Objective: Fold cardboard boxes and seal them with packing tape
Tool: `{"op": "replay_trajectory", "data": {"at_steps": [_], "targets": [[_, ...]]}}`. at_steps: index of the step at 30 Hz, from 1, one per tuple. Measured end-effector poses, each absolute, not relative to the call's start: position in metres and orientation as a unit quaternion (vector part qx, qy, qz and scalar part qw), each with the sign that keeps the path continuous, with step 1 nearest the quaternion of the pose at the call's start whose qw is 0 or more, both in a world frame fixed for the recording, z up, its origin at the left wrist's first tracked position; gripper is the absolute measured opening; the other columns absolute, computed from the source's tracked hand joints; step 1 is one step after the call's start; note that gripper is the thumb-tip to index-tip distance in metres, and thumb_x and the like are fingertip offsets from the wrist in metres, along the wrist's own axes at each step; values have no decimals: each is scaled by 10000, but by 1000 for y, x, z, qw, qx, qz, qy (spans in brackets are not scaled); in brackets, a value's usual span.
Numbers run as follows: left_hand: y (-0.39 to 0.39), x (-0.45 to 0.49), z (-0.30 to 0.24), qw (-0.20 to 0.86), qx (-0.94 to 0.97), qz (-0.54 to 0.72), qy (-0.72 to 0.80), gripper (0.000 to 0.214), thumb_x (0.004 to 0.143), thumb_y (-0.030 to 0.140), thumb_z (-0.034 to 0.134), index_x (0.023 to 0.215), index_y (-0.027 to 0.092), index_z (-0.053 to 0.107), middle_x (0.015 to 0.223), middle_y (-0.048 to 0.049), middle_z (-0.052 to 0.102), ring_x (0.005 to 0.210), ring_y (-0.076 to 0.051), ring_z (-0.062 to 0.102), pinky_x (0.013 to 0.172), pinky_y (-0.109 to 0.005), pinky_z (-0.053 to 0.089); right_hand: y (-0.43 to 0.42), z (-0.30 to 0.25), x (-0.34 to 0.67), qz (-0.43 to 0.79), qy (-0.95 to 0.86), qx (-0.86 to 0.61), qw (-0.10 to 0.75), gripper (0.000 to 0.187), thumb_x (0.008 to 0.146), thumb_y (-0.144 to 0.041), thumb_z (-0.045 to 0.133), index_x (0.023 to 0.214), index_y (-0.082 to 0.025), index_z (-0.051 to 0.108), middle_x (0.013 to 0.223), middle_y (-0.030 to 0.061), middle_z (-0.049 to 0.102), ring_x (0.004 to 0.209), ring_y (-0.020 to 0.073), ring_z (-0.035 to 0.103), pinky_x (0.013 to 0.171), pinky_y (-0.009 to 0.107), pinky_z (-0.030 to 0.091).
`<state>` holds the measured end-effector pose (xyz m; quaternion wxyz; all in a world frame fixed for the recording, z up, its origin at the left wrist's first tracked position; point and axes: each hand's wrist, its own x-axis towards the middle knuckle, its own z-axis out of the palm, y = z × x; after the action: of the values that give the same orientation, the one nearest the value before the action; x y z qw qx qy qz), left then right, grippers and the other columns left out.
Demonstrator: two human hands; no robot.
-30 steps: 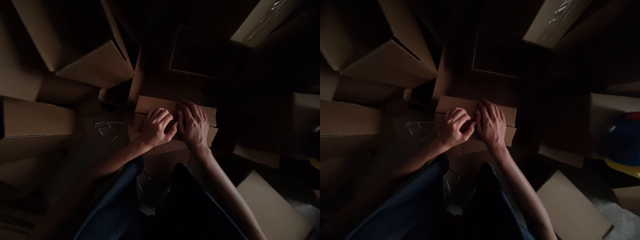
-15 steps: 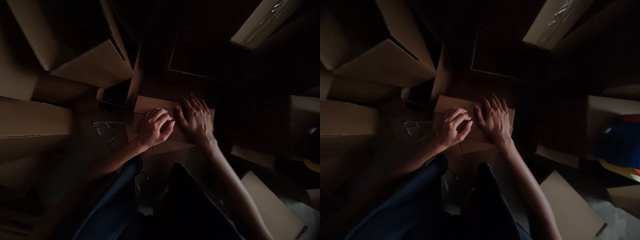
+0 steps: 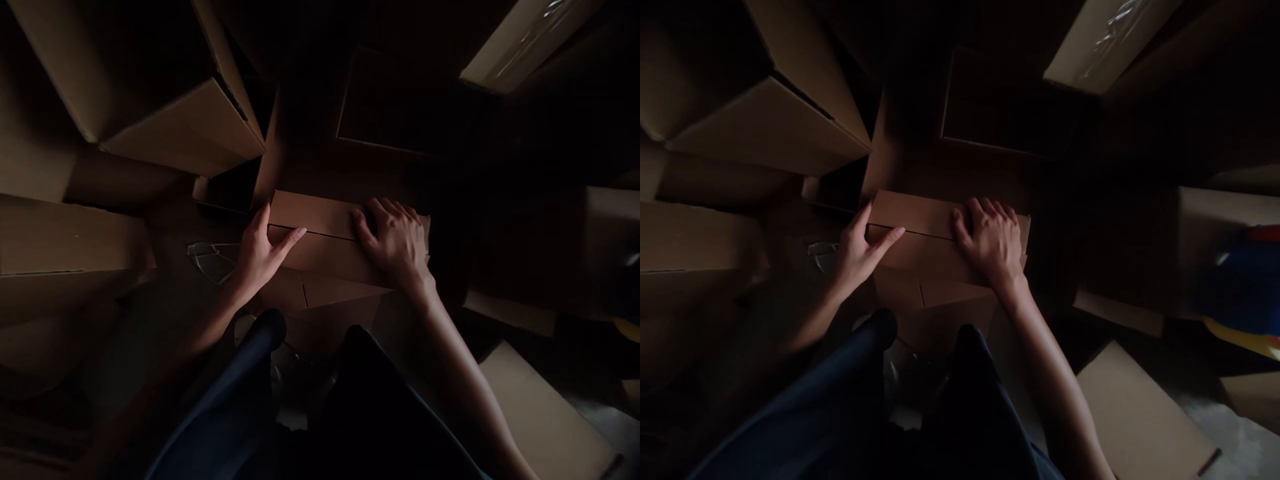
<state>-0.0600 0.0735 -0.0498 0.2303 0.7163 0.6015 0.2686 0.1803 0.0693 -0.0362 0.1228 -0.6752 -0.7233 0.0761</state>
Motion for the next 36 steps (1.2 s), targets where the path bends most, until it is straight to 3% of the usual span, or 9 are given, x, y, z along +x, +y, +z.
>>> {"op": "replay_trajectory", "data": {"at_steps": [7, 11, 14, 17, 21, 25, 31, 36], "targets": [[73, -61, -39, 185, 761, 204, 588, 836, 907, 672, 473, 1504, 103, 335, 1529, -236, 403, 1431, -336, 380, 1153, -514, 357, 70, -36, 184, 88, -732, -660, 142, 454, 1003, -496, 306, 982, -197, 647, 974, 114, 694, 981, 290, 633, 924, 478, 455], [71, -60, -32, 165, 779, 169, 581, 812, 947, 650, 396, 1515, 76, 306, 1529, -245, 397, 1424, -331, 392, 1144, -503, 369, 71, -32, 173, 110, -741, -635, 190, 427, 1006, -441, 330, 1221, -198, 606, 1199, 122, 671, 1114, 284, 621, 1038, 502, 423], [71, -58, -29, 146, 784, 147, 585, 818, 952, 647, 381, 1502, 45, 324, 1503, -259, 429, 1386, -338, 449, 1113, -487, 407, 72, -29, 158, 118, -749, -618, 208, 445, 1010, -413, 331, 1338, -196, 541, 1369, 123, 589, 1282, 286, 534, 1115, 525, 367], [73, -57, -26, 126, 783, 131, 594, 817, 938, 661, 400, 1478, 48, 379, 1452, -250, 500, 1325, -335, 523, 1062, -464, 456, 75, -27, 148, 117, -741, -628, 206, 456, 1019, -390, 295, 1350, -186, 533, 1403, 136, 559, 1375, 299, 445, 1141, 572, 321], [77, -57, -20, 104, 780, 108, 607, 779, 920, 680, 422, 1442, 103, 465, 1353, -201, 612, 1190, -316, 632, 953, -421, 521, 80, -27, 154, 151, -719, -647, 203, 474, 1028, -338, 214, 1366, -196, 514, 1427, 134, 535, 1418, 310, 387, 1129, 627, 302], [80, -55, -10, 89, 783, 64, 612, 771, 912, 688, 424, 1436, 127, 491, 1238, -166, 692, 1055, -308, 691, 850, -399, 545, 86, -32, 165, 159, -716, -649, 201, 510, 1032, -422, 189, 1384, -211, 493, 1431, 143, 525, 1429, 342, 359, 1104, 673, 291], [84, -49, 2, 73, 781, 1, 620, 770, 899, 706, 430, 1402, 133, 539, 1133, -165, 732, 1018, -342, 694, 865, -458, 521, 85, -44, 161, 135, -708, -667, 188, 596, 1013, -565, 197, 1352, -189, 511, 1403, 161, 540, 1453, 349, 304, 1145, 695, 172], [88, -52, 3, 82, 789, 5, 609, 795, 874, 758, 411, 1385, 167, 559, 1117, -146, 738, 1047, -338, 685, 899, -459, 505, 83, -40, 161, 149, -732, -642, 170, 596, 1003, -606, 209, 1371, -232, 492, 1434, 129, 515, 1458, 333, 297, 1155, 687, 156]]}}
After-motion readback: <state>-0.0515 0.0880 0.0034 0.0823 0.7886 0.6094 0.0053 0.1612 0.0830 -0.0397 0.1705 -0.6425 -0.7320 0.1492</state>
